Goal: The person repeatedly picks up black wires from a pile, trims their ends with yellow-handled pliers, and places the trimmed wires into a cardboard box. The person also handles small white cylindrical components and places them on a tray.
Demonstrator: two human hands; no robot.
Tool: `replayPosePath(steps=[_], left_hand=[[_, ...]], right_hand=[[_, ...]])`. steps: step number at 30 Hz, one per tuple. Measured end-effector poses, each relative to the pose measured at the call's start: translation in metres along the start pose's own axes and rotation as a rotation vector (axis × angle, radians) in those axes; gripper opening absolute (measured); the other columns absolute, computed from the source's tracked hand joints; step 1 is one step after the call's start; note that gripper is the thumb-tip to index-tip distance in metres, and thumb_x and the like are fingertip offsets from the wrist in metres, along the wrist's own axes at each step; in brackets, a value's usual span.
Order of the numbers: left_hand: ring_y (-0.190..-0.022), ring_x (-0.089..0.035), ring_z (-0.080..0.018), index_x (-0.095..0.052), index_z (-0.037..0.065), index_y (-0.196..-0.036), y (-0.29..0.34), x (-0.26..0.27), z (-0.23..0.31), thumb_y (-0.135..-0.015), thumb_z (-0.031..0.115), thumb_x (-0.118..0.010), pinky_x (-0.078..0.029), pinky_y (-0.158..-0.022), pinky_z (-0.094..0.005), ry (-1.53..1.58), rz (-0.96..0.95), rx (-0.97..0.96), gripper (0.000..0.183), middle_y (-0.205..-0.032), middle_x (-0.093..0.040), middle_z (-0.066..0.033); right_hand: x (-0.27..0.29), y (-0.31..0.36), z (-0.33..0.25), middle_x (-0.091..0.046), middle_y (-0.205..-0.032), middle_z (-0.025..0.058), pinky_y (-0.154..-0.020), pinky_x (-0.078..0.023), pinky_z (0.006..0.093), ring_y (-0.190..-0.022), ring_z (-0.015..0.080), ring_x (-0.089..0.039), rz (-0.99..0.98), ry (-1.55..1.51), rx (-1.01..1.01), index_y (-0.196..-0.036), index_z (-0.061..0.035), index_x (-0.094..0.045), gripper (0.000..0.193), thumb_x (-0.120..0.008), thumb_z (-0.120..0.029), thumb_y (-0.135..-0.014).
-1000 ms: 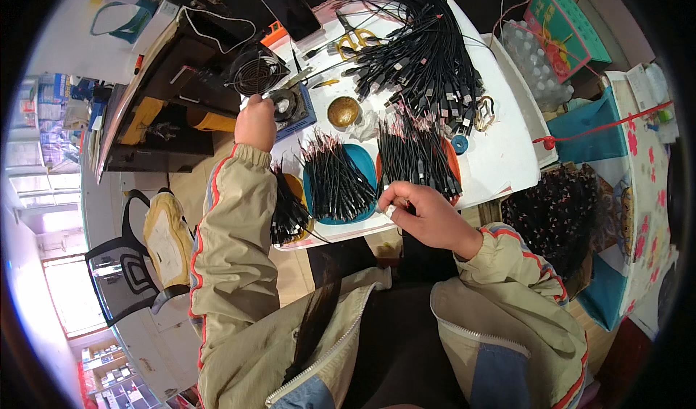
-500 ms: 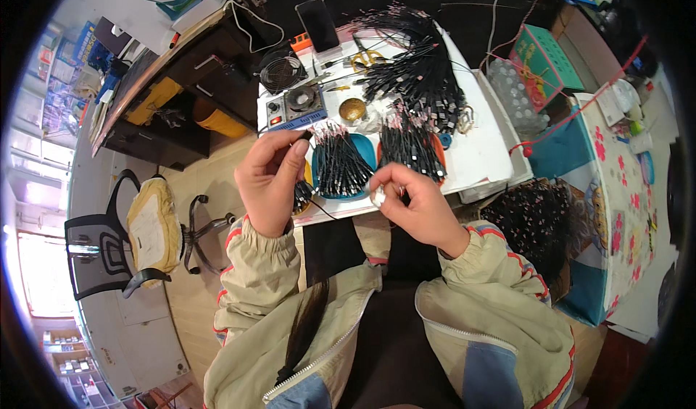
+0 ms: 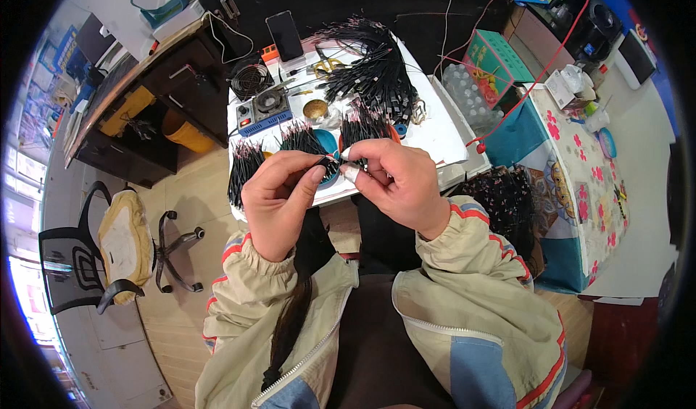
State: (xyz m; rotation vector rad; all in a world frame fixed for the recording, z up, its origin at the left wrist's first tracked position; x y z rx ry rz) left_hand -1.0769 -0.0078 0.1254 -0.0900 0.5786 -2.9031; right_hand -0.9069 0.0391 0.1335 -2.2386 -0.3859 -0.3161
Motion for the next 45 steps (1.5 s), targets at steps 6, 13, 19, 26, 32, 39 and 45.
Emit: replayPosePath(steps=[6, 13, 19, 26, 32, 39, 45], left_hand=[[-0.066, -0.053, -0.0051, -0.066, -0.005, -0.095, 0.008, -0.008, 0.005, -0.084, -0.001, -0.067, -0.041, -0.054, -0.0184, -0.027, -0.001, -0.009, 0.012, -0.091, -0.061, -0.0060], [-0.075, -0.057, -0.0088, -0.066, -0.005, -0.095, 0.015, -0.014, 0.010, -0.082, -0.004, -0.067, -0.046, -0.063, -0.0204, -0.091, 0.037, -0.081, 0.013, -0.091, -0.062, -0.0076], [-0.077, -0.058, -0.0099, -0.065, -0.006, -0.096, 0.019, -0.009, 0.008, -0.083, -0.005, -0.066, -0.048, -0.066, -0.0216, -0.158, 0.095, -0.114, 0.013, -0.092, -0.063, -0.0079], [-0.066, -0.048, -0.0028, -0.060, -0.001, -0.094, 0.020, -0.050, -0.041, -0.084, 0.005, -0.070, -0.035, -0.058, -0.0166, 0.366, -0.112, 0.382, 0.015, -0.081, -0.058, 0.0013], [-0.077, -0.056, -0.0104, -0.066, -0.004, -0.098, 0.035, -0.091, -0.033, -0.079, 0.000, -0.072, -0.047, -0.069, -0.0219, 0.379, -0.225, 0.308, 0.021, -0.093, -0.056, -0.0053], [-0.084, -0.054, -0.0119, -0.071, 0.003, -0.097, 0.034, -0.089, -0.020, -0.070, 0.000, -0.078, -0.047, -0.073, -0.0224, -0.172, -0.200, -0.104, 0.028, -0.095, -0.052, -0.0052], [-0.080, -0.058, -0.0126, -0.066, -0.004, -0.094, 0.028, -0.071, -0.032, -0.084, 0.001, -0.067, -0.047, -0.074, -0.0221, 0.423, -0.170, 0.147, 0.011, -0.097, -0.064, -0.0115]], right_hand=[[0.000, 0.005, -0.008, -0.062, -0.075, 0.0079, -0.049, -0.044, 0.0305, -0.056, 0.0208, -0.059, 0.032, 0.076, 0.096, -0.097, -0.0029, -0.060, 0.024, -0.068, 0.002, -0.074], [-0.003, 0.015, -0.008, -0.060, -0.074, 0.0064, -0.046, -0.041, 0.0280, -0.051, 0.0153, -0.053, 0.083, 0.064, -0.001, -0.096, -0.0018, -0.061, 0.022, -0.066, 0.004, -0.075], [0.025, 0.036, -0.020, -0.048, -0.066, -0.0002, -0.049, -0.035, 0.0230, -0.054, 0.0075, -0.045, -0.076, -0.026, -0.285, -0.120, -0.0035, -0.051, 0.051, -0.071, -0.002, -0.073], [0.046, 0.093, -0.009, -0.042, -0.080, 0.0077, -0.060, -0.033, 0.0294, -0.069, 0.0178, -0.038, 0.149, -1.393, -0.824, -0.148, -0.0053, -0.021, 0.096, -0.033, -0.076, -0.083], [0.022, 0.088, 0.017, -0.050, -0.103, 0.0086, -0.073, -0.036, 0.0295, -0.087, 0.0166, -0.045, 0.106, -1.299, -0.864, -0.147, -0.0045, -0.022, 0.086, -0.026, -0.069, -0.091], [0.009, 0.085, 0.014, -0.048, -0.126, 0.0107, -0.093, -0.037, 0.0347, -0.110, 0.0175, -0.047, 0.085, -1.098, -0.741, -0.149, -0.0074, -0.017, 0.073, -0.019, -0.059, -0.097], [0.014, 0.086, 0.018, -0.051, -0.122, 0.0094, -0.101, -0.033, 0.0318, -0.113, 0.0163, -0.048, -0.041, -0.943, -0.604, -0.146, -0.0046, -0.023, 0.068, -0.024, -0.054, -0.099]])
Point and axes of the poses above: each hand's wrist, its own y-axis away from the middle knuckle, its own x-axis out of the back of the hand, z = x × y, the point moved 4 cm from there along -y, towards the middle knuckle
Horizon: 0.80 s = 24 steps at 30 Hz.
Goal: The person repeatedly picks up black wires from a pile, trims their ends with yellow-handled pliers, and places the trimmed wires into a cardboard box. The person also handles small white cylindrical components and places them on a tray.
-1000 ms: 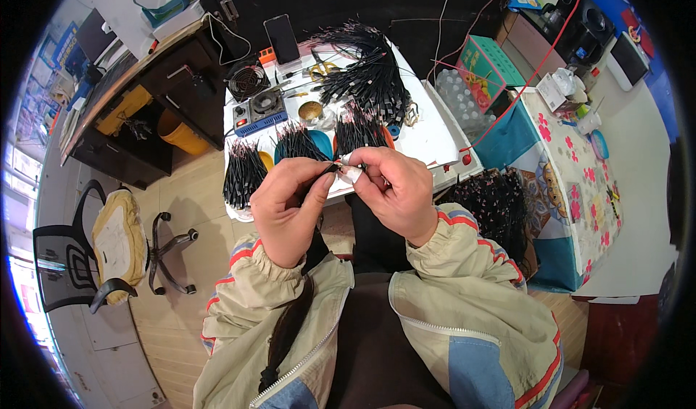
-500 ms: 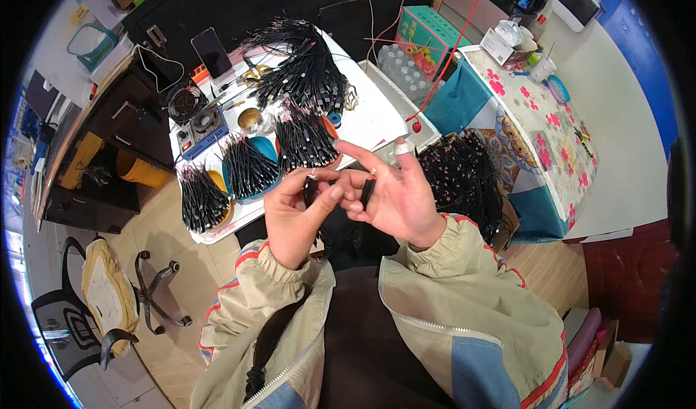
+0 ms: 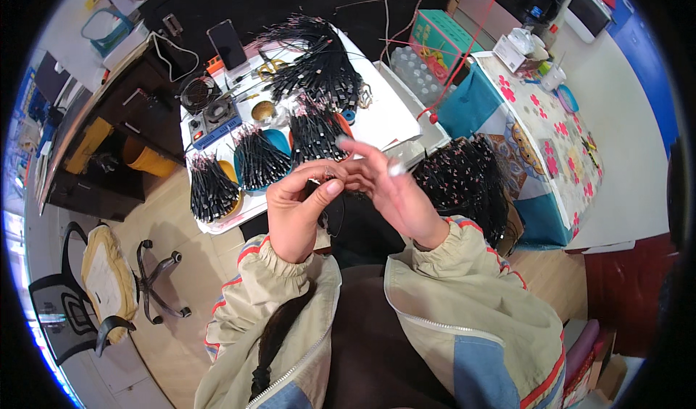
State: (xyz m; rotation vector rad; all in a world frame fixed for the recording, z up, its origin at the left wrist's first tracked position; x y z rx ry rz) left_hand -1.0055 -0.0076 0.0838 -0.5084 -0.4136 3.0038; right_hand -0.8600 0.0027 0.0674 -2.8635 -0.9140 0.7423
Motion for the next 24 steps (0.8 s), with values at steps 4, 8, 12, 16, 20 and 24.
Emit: replayPosePath(steps=[4, 8, 12, 16, 20, 24], left_hand=[[-0.055, -0.041, -0.0037, -0.060, -0.001, -0.094, -0.001, 0.010, -0.006, -0.090, 0.005, -0.062, -0.031, -0.048, -0.0184, 0.224, 0.221, 0.132, 0.008, -0.091, -0.068, -0.0151], [-0.055, -0.041, -0.0050, -0.056, 0.000, -0.099, -0.008, 0.008, -0.011, -0.092, 0.005, -0.059, -0.033, -0.050, -0.0177, 0.360, 0.326, 0.057, 0.009, -0.089, -0.065, -0.0128], [-0.065, -0.047, -0.0052, -0.056, -0.001, -0.108, -0.011, 0.005, -0.017, -0.088, 0.001, -0.063, -0.039, -0.057, -0.0193, 0.280, 0.316, 0.139, 0.021, -0.094, -0.061, -0.0062], [-0.097, -0.052, -0.0108, -0.039, -0.004, -0.134, -0.010, -0.007, -0.018, -0.086, 0.002, -0.065, -0.043, -0.089, -0.0242, 0.299, 0.083, 0.130, 0.056, -0.113, -0.053, -0.0072], [-0.108, -0.051, -0.0193, -0.027, -0.007, -0.140, -0.018, 0.000, -0.017, -0.095, 0.020, -0.056, -0.042, -0.098, -0.0309, 0.446, 0.088, -0.027, 0.060, -0.123, -0.047, -0.0136], [-0.099, -0.056, -0.0171, -0.033, -0.005, -0.137, -0.023, 0.020, -0.015, -0.095, 0.007, -0.052, -0.046, -0.091, -0.0284, 0.137, 0.161, -0.034, 0.048, -0.117, -0.051, -0.0140]], right_hand=[[-0.004, 0.012, -0.002, -0.053, -0.115, 0.0143, -0.093, -0.042, 0.0331, -0.106, 0.0213, -0.053, 0.238, 0.744, 0.328, -0.128, 0.0013, -0.043, 0.048, -0.055, -0.029, -0.093], [-0.017, 0.024, 0.014, -0.056, -0.111, 0.0193, -0.089, -0.046, 0.0344, -0.103, 0.0245, -0.059, 0.058, 0.856, 0.131, -0.120, 0.0042, -0.045, 0.043, -0.061, -0.009, -0.082], [-0.026, 0.011, 0.032, -0.054, -0.111, 0.0223, -0.087, -0.047, 0.0404, -0.100, 0.0358, -0.058, 0.152, 0.805, 0.239, -0.123, 0.0053, -0.040, 0.047, -0.060, -0.011, -0.083], [-0.014, 0.009, 0.041, -0.054, -0.106, 0.0221, -0.084, -0.045, 0.0433, -0.098, 0.0368, -0.057, 0.126, 0.787, 0.084, -0.117, 0.0049, -0.044, 0.036, -0.056, -0.008, -0.086], [-0.008, 0.013, 0.030, -0.052, -0.096, 0.0174, -0.077, -0.044, 0.0400, -0.088, 0.0321, -0.055, 0.096, 0.854, 0.170, -0.107, 0.0030, -0.049, 0.020, -0.052, -0.009, -0.091], [0.008, 0.024, -0.004, -0.051, -0.096, 0.0113, -0.080, -0.043, 0.0325, -0.084, 0.0207, -0.051, 0.095, 0.758, 0.275, -0.102, 0.0000, -0.048, 0.016, -0.046, -0.015, -0.097]])
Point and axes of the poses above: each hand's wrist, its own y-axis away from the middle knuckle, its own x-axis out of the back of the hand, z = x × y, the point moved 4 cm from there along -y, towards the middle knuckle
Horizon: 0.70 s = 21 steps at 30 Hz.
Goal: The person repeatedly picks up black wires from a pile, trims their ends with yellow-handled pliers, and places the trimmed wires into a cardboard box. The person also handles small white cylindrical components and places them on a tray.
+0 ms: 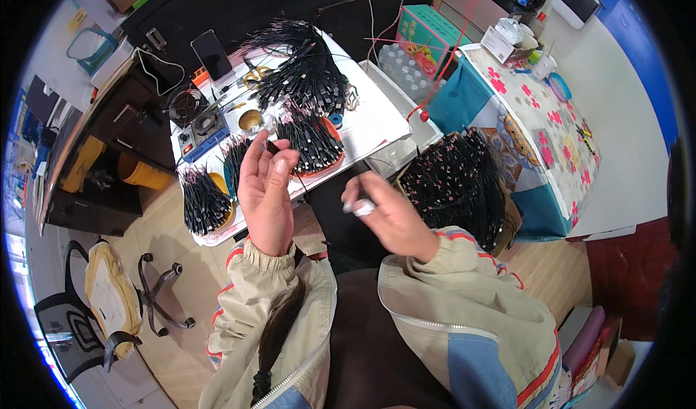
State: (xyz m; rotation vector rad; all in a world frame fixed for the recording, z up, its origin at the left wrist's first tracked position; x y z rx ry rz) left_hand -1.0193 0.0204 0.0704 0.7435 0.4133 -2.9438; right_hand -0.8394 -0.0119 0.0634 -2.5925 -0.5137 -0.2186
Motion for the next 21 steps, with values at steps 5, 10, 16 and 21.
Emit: replayPosePath(steps=[5, 10, 16, 21], left_hand=[[-0.070, -0.053, -0.0091, -0.063, -0.007, -0.101, 0.006, 0.015, 0.005, -0.093, 0.003, -0.055, -0.045, -0.068, -0.0233, -0.138, 0.022, 0.017, 0.015, -0.089, -0.066, -0.0085], [-0.072, -0.051, -0.0101, -0.053, 0.000, -0.098, 0.016, 0.004, 0.009, -0.097, 0.008, -0.048, -0.042, -0.066, -0.0236, -0.328, -0.067, -0.079, 0.010, -0.084, -0.055, -0.0049], [-0.056, -0.038, -0.0020, -0.050, 0.002, -0.111, 0.021, -0.019, -0.020, -0.093, 0.014, -0.059, -0.027, -0.047, -0.0162, -0.088, -0.016, 0.231, 0.024, -0.082, -0.056, -0.0019], [-0.052, -0.042, -0.0010, -0.058, 0.000, -0.110, 0.014, -0.018, -0.020, -0.096, 0.016, -0.054, -0.032, -0.047, -0.0149, -0.090, 0.020, 0.217, 0.022, -0.079, -0.065, -0.0036]], right_hand=[[0.051, 0.004, -0.015, -0.051, -0.080, 0.0030, -0.059, -0.039, 0.0200, -0.065, 0.0064, -0.047, 0.097, -0.458, -0.256, -0.112, 0.0005, -0.044, 0.020, -0.042, -0.015, -0.100], [0.074, 0.003, -0.007, -0.048, -0.077, -0.0026, -0.058, -0.035, 0.0202, -0.065, 0.0041, -0.041, 0.206, -0.238, -0.286, -0.110, -0.0026, -0.052, 0.022, -0.049, -0.020, -0.098], [-0.005, 0.012, 0.007, -0.048, -0.078, 0.0010, -0.059, -0.039, 0.0225, -0.066, 0.0061, -0.042, 0.126, -0.164, -0.261, -0.113, -0.0003, -0.044, 0.026, -0.040, -0.023, -0.101], [-0.034, 0.001, 0.013, -0.054, -0.087, 0.0122, -0.066, -0.043, 0.0312, -0.074, 0.0218, -0.055, -0.070, -0.105, -0.212, -0.127, -0.0006, -0.036, 0.032, -0.041, -0.015, -0.099]])
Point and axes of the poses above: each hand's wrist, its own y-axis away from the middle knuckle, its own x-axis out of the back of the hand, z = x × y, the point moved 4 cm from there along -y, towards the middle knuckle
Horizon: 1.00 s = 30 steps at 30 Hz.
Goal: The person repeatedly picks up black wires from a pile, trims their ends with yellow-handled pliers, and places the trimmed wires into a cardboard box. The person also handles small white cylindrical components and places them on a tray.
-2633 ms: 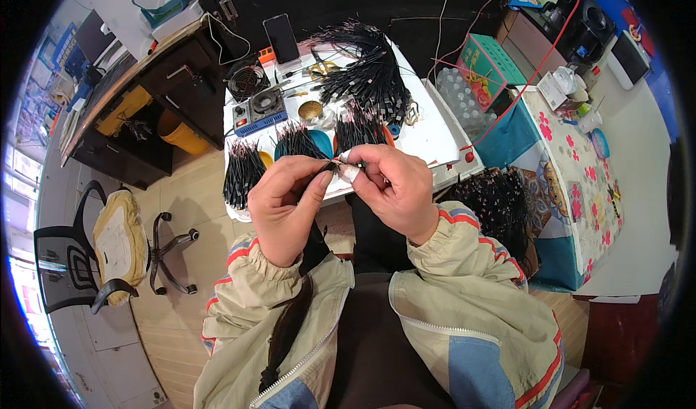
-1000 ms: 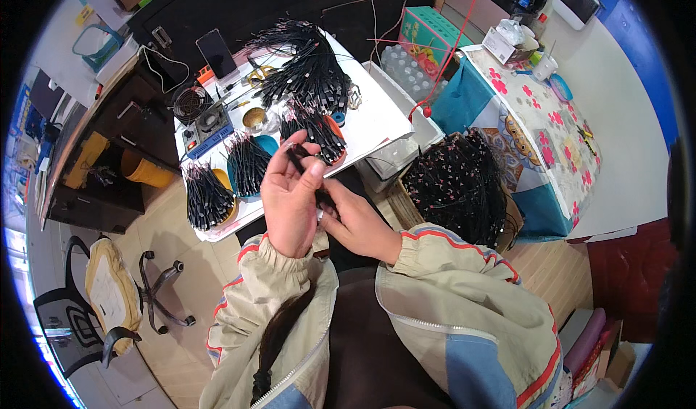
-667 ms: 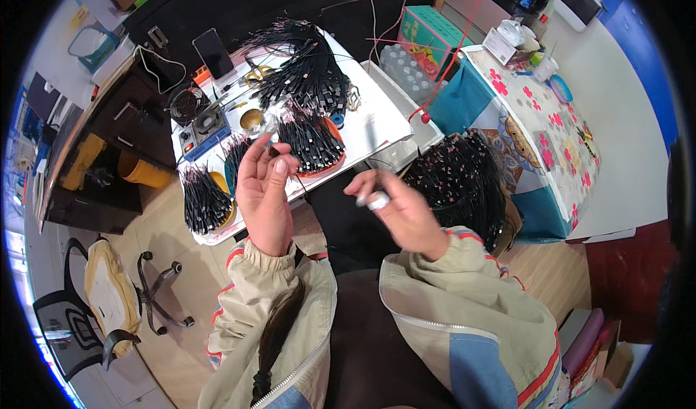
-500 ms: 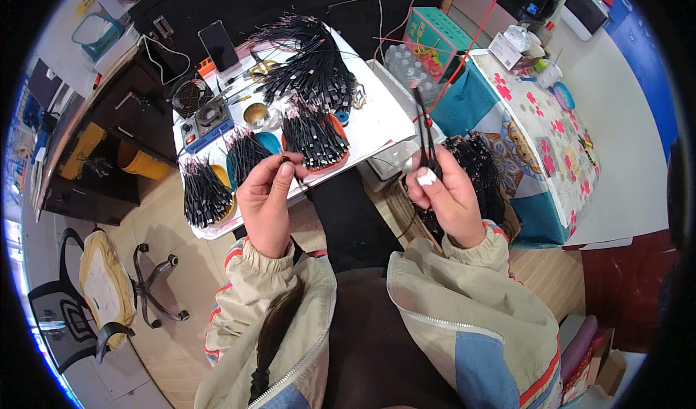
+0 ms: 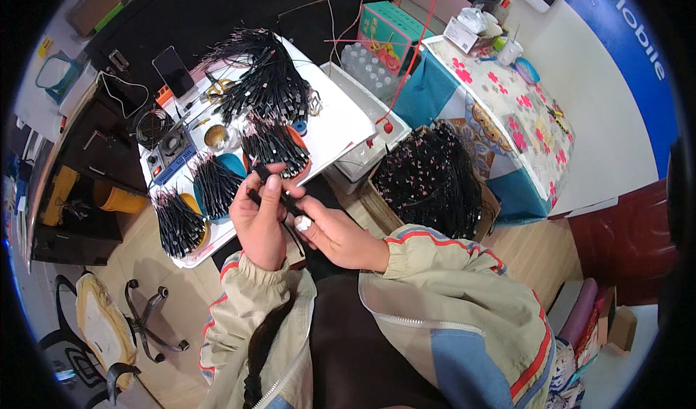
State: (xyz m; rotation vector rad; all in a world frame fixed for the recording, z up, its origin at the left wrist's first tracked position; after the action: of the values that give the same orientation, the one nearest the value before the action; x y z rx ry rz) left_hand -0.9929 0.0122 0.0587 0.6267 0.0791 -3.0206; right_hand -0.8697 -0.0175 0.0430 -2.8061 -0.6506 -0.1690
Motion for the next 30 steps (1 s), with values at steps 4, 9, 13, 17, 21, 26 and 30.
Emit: replayPosePath(steps=[4, 9, 13, 17, 21, 26, 30], left_hand=[[-0.056, -0.045, -0.0031, -0.055, -0.003, -0.113, -0.009, 0.012, 0.004, -0.101, 0.025, -0.043, -0.035, -0.051, -0.0162, 0.003, -0.043, -0.005, 0.033, -0.071, -0.058, -0.0033], [-0.064, -0.047, -0.0072, -0.053, -0.008, -0.116, -0.021, 0.013, -0.002, -0.102, 0.033, -0.036, -0.036, -0.060, -0.0203, 0.142, -0.089, 0.034, 0.046, -0.073, -0.059, -0.0058], [-0.064, -0.043, -0.0106, -0.052, -0.003, -0.103, -0.025, 0.011, -0.008, -0.102, 0.035, -0.037, -0.034, -0.060, -0.0231, 0.352, -0.111, 0.119, 0.040, -0.067, -0.049, -0.0030], [-0.062, -0.035, -0.0097, -0.047, 0.004, -0.102, -0.026, 0.009, -0.016, -0.099, 0.028, -0.046, -0.031, -0.057, -0.0242, 0.457, -0.173, 0.200, 0.023, -0.061, -0.040, 0.0013], [-0.063, -0.038, -0.0091, -0.048, 0.006, -0.099, -0.022, 0.012, -0.017, -0.096, 0.020, -0.054, -0.031, -0.055, -0.0245, 0.358, -0.175, 0.128, 0.015, -0.063, -0.044, 0.0012], [-0.058, -0.040, -0.0095, -0.049, 0.006, -0.090, -0.017, 0.008, -0.008, -0.090, 0.017, -0.063, -0.030, -0.050, -0.0214, 0.129, -0.287, -0.002, 0.018, -0.065, -0.047, -0.0020], [-0.053, -0.048, -0.0124, -0.052, 0.003, -0.085, -0.009, -0.016, -0.019, -0.084, 0.011, -0.068, -0.037, -0.052, -0.0215, -0.001, -0.322, 0.061, 0.018, -0.068, -0.053, -0.0061]], right_hand=[[-0.005, -0.011, 0.015, -0.057, -0.086, 0.0127, -0.065, -0.046, 0.0316, -0.072, 0.0199, -0.057, -0.191, -0.157, -0.102, -0.129, 0.0001, -0.037, 0.033, -0.041, -0.011, -0.098], [-0.021, -0.016, 0.031, -0.047, -0.076, 0.0020, -0.060, -0.043, 0.0256, -0.066, 0.0102, -0.046, -0.416, -0.685, -0.196, -0.104, -0.0058, -0.044, 0.015, -0.035, -0.017, -0.103], [-0.024, -0.018, 0.039, -0.049, -0.081, 0.0016, -0.063, -0.042, 0.0246, -0.071, 0.0099, -0.048, -0.438, -0.924, -0.244, -0.107, -0.0066, -0.045, 0.015, -0.036, -0.017, -0.102], [-0.018, -0.018, 0.043, -0.052, -0.080, 0.0028, -0.066, -0.046, 0.0264, -0.070, 0.0110, -0.052, -0.444, -0.730, -0.156, -0.104, -0.0056, -0.045, 0.018, -0.035, -0.020, -0.103], [0.002, -0.009, 0.045, -0.057, -0.089, 0.0073, -0.074, -0.047, 0.0310, -0.080, 0.0155, -0.056, -0.370, -0.329, -0.089, -0.110, -0.0007, -0.051, 0.029, -0.043, -0.027, -0.101], [0.060, 0.015, 0.048, -0.067, -0.098, 0.0130, -0.078, -0.050, 0.0356, -0.088, 0.0241, -0.065, -0.134, 0.032, 0.006, -0.106, -0.0006, -0.060, 0.030, -0.052, -0.028, -0.095], [0.193, 0.071, 0.073, -0.066, -0.091, 0.0121, -0.076, -0.050, 0.0370, -0.084, 0.0253, -0.065, 0.273, 0.444, -0.193, -0.103, -0.0053, -0.064, 0.024, -0.057, -0.024, -0.090]])
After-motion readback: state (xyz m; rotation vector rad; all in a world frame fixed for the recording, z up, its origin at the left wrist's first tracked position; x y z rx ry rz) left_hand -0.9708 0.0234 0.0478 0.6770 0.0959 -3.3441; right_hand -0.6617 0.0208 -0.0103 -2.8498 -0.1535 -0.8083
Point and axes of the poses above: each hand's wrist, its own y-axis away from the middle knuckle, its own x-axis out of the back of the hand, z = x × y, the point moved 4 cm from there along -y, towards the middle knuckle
